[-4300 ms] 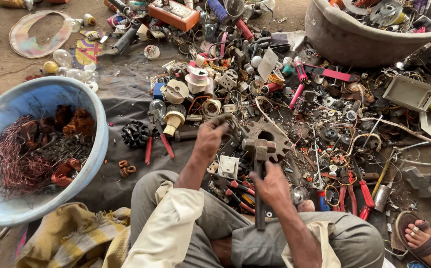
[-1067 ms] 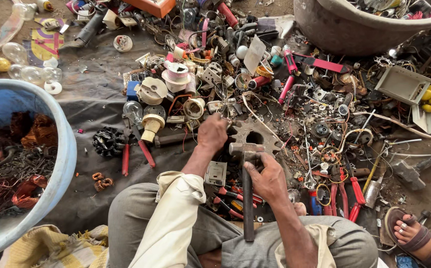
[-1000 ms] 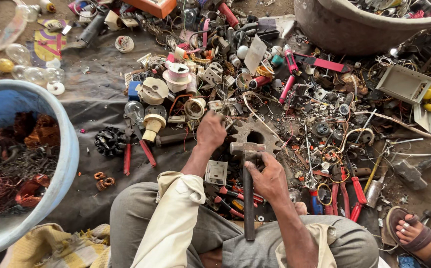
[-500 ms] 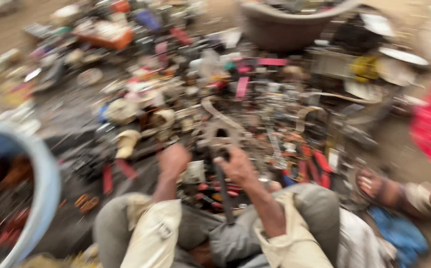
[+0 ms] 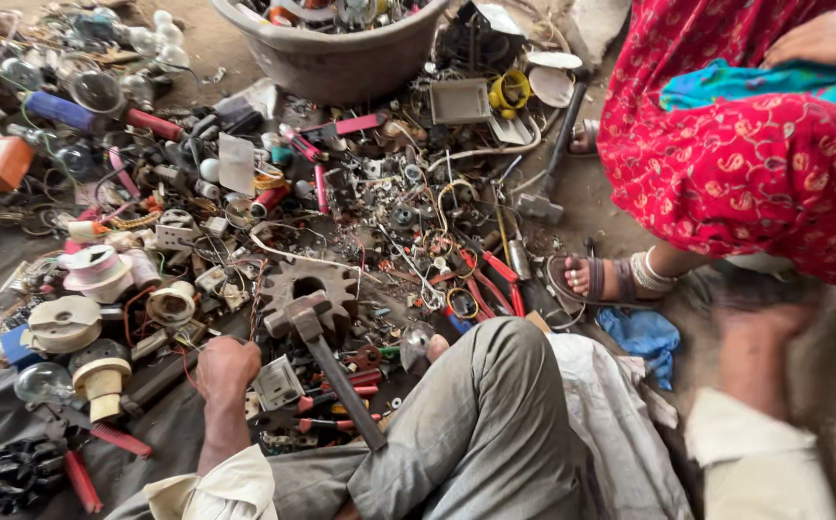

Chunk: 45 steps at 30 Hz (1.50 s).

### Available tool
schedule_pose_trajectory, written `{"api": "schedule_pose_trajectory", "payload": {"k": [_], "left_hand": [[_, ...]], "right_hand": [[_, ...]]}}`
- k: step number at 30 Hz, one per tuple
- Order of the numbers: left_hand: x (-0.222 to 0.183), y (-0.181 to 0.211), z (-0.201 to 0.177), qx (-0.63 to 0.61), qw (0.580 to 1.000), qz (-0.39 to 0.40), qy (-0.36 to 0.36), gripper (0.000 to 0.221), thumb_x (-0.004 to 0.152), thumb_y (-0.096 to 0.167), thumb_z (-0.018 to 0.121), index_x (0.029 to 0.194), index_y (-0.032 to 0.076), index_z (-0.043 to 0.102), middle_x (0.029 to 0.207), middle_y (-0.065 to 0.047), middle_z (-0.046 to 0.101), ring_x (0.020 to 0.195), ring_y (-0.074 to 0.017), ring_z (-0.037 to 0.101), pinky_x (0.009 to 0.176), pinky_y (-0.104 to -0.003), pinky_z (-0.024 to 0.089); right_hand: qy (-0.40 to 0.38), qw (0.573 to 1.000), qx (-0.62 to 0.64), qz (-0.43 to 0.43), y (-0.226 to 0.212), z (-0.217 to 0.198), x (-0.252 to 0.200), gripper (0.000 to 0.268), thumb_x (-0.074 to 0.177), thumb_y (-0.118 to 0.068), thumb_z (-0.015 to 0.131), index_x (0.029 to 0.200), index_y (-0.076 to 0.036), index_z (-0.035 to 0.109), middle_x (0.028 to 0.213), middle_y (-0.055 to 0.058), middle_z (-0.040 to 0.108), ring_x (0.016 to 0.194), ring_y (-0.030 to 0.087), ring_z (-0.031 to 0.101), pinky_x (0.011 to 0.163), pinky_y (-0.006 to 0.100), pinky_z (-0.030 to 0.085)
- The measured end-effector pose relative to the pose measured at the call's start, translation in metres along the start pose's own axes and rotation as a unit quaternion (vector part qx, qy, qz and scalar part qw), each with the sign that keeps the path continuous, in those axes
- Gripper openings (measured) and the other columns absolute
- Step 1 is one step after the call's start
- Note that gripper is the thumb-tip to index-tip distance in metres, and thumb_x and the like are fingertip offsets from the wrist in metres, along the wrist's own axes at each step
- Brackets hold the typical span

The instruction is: The person disassembles metal and electrical components using a hammer and a screwdriver, striking a large gear and prying apart smaller parts by hand.

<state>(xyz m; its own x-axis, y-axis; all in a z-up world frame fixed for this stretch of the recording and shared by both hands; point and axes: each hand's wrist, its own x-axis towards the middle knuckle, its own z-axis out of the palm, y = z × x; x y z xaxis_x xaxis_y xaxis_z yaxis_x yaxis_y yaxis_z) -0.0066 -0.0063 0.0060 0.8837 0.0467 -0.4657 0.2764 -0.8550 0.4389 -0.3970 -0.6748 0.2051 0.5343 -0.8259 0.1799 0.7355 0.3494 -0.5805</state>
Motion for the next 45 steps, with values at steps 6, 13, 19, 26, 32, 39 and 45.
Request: {"api": "schedule_pose_trajectory", "payload": {"k": [6, 13, 19, 26, 32, 39, 45], "left_hand": [[-0.009, 0.000, -0.010, -0.014, 0.999, -0.032, 0.010, 0.040, 0.087, 0.029, 0.069, 0.115, 0.002, 0.078, 0.126, -0.028, 0.070, 0.120, -0.0435, 0.066, 0.103, -0.048, 0.052], [-0.008, 0.004, -0.013, -0.021, 0.998, -0.049, -0.019, 0.036, 0.087, 0.024, 0.067, 0.116, 0.005, 0.078, 0.127, -0.025, 0.071, 0.119, -0.0417, 0.068, 0.103, -0.049, 0.052], [-0.004, 0.004, -0.009, -0.012, 1.000, -0.027, 0.001, 0.040, 0.088, 0.027, 0.068, 0.116, -0.001, 0.076, 0.126, -0.030, 0.070, 0.118, -0.0437, 0.067, 0.103, -0.048, 0.052], [-0.003, -0.001, -0.009, -0.016, 1.000, -0.020, 0.006, 0.037, 0.085, 0.023, 0.066, 0.115, 0.004, 0.078, 0.124, -0.028, 0.071, 0.116, -0.0441, 0.068, 0.101, -0.048, 0.053], [0.004, -0.004, -0.005, 0.004, 1.000, 0.012, 0.015, 0.039, 0.088, 0.027, 0.065, 0.115, 0.002, 0.077, 0.124, -0.028, 0.070, 0.117, -0.0442, 0.067, 0.101, -0.049, 0.053], [-0.010, 0.008, -0.013, -0.014, 0.999, -0.032, -0.014, 0.036, 0.088, 0.024, 0.067, 0.116, 0.005, 0.077, 0.125, -0.026, 0.070, 0.116, -0.0435, 0.067, 0.101, -0.049, 0.053], [-0.013, 0.010, -0.017, -0.026, 0.999, -0.041, -0.016, 0.034, 0.086, 0.021, 0.066, 0.116, 0.006, 0.077, 0.125, -0.025, 0.071, 0.116, -0.0420, 0.067, 0.102, -0.049, 0.052]], "right_hand": [[0.102, 0.993, -0.018, -0.058, -0.026, 0.005, 0.046, 0.063, 0.105, -0.056, 0.042, 0.140, -0.008, 0.063, 0.133, 0.013, 0.066, 0.116, 0.031, 0.063, 0.101, 0.050, 0.053], [0.152, 0.987, -0.031, -0.041, -0.031, -0.026, -0.014, 0.079, 0.096, -0.068, 0.042, 0.137, -0.005, 0.067, 0.128, 0.016, 0.069, 0.110, 0.032, 0.063, 0.100, 0.052, 0.051], [0.197, 0.978, -0.048, -0.056, -0.046, -0.034, -0.034, 0.093, 0.089, -0.079, 0.042, 0.135, -0.003, 0.070, 0.123, 0.019, 0.071, 0.105, 0.032, 0.063, 0.099, 0.054, 0.051], [0.108, 0.992, -0.037, -0.050, -0.036, -0.037, -0.043, 0.074, 0.092, -0.068, 0.040, 0.102, 0.000, 0.067, 0.105, 0.017, 0.069, 0.089, 0.030, 0.060, 0.088, 0.045, 0.047], [0.056, 0.998, -0.037, 0.008, -0.037, -0.046, -0.062, 0.055, 0.108, -0.054, 0.043, 0.096, -0.004, 0.064, 0.090, 0.015, 0.065, 0.071, 0.026, 0.054, 0.075, 0.041, 0.046], [0.150, 0.970, -0.187, 0.036, -0.009, -0.047, -0.047, 0.045, 0.107, -0.052, 0.053, 0.095, -0.011, 0.068, 0.091, 0.010, 0.069, 0.073, 0.023, 0.060, 0.078, 0.043, 0.052], [0.167, 0.959, -0.221, 0.064, 0.005, -0.034, -0.021, 0.045, 0.102, -0.055, 0.055, 0.096, -0.014, 0.072, 0.097, 0.007, 0.072, 0.080, 0.023, 0.065, 0.080, 0.044, 0.055]]}}
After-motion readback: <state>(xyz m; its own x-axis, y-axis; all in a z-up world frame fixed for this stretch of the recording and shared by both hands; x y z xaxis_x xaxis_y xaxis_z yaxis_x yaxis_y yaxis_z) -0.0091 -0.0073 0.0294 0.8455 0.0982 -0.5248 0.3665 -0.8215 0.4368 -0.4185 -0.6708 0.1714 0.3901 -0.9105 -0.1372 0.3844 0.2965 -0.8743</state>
